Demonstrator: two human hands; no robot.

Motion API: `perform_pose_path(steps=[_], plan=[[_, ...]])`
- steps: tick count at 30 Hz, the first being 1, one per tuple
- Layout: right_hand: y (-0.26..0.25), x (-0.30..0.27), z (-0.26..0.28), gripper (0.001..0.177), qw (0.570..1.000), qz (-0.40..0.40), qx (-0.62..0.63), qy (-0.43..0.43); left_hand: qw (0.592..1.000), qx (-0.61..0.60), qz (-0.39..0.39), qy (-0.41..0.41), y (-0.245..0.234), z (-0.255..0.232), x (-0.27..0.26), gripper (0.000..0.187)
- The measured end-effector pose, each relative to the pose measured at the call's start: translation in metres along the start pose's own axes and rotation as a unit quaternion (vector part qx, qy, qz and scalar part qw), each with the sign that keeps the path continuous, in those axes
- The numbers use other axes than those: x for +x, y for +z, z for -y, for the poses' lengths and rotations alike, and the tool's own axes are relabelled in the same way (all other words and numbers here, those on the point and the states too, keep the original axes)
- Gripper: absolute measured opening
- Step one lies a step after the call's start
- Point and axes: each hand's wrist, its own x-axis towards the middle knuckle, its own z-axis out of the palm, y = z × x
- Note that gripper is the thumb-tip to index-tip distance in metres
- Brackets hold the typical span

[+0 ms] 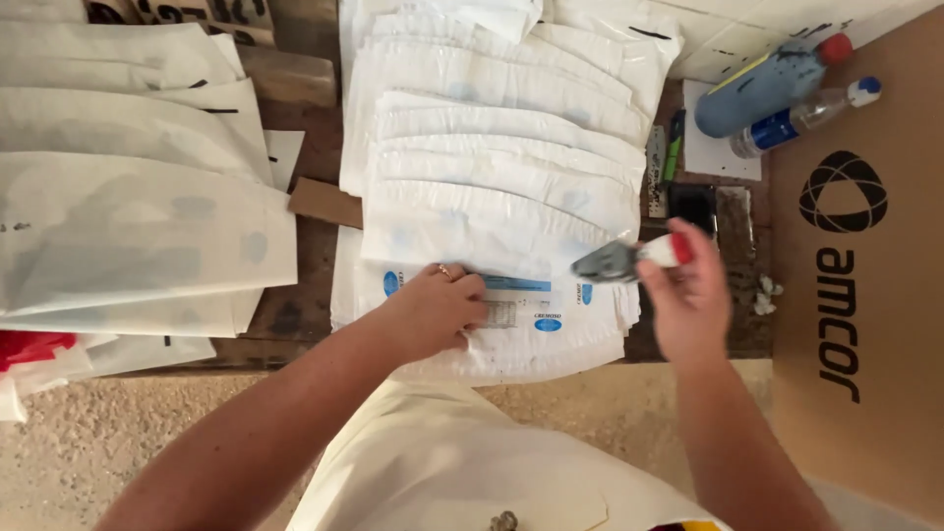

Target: The person is manually stamping a stack of plastic bags one by one using a hand stamp and ink.

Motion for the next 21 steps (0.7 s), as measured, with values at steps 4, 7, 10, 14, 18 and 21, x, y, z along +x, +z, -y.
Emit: perform_pose_path(steps=[4, 7, 10, 14, 18, 21], plan=[[-0.039, 0.029, -0.019, 0.061, 0.997, -0.045, 0.042, -0.054, 0.998, -0.004, -0.038, 0.043, 0.013, 0.007, 0.007, 0.022], [-0.068, 0.055, -0.013, 0.053, 0.975, -0.117, -0.129, 0.135, 0.998, -0.037, 0.030, 0.035, -0.009, -0.001, 0.008, 0.023], [-0.092, 0.071, -0.059, 0.046, 0.986, -0.089, -0.140, -0.005, 0.999, -0.042, 0.000, 0.021, -0.014, -0.014, 0.005, 0.027], [-0.094, 0.092, -0.089, 0.048, 0.979, -0.049, -0.186, 0.061, 0.999, 0.046, 0.019, 0.020, -0.005, -0.033, 0.010, 0.051], [-0.085, 0.108, -0.114, 0.048, 0.982, -0.017, -0.181, 0.044, 0.996, -0.034, -0.077, -0.014, 0.005, -0.042, 0.006, 0.025], [-0.072, 0.108, -0.127, 0.045, 0.985, -0.014, -0.172, -0.013, 0.997, -0.034, -0.034, -0.055, 0.005, -0.034, -0.003, 0.023]])
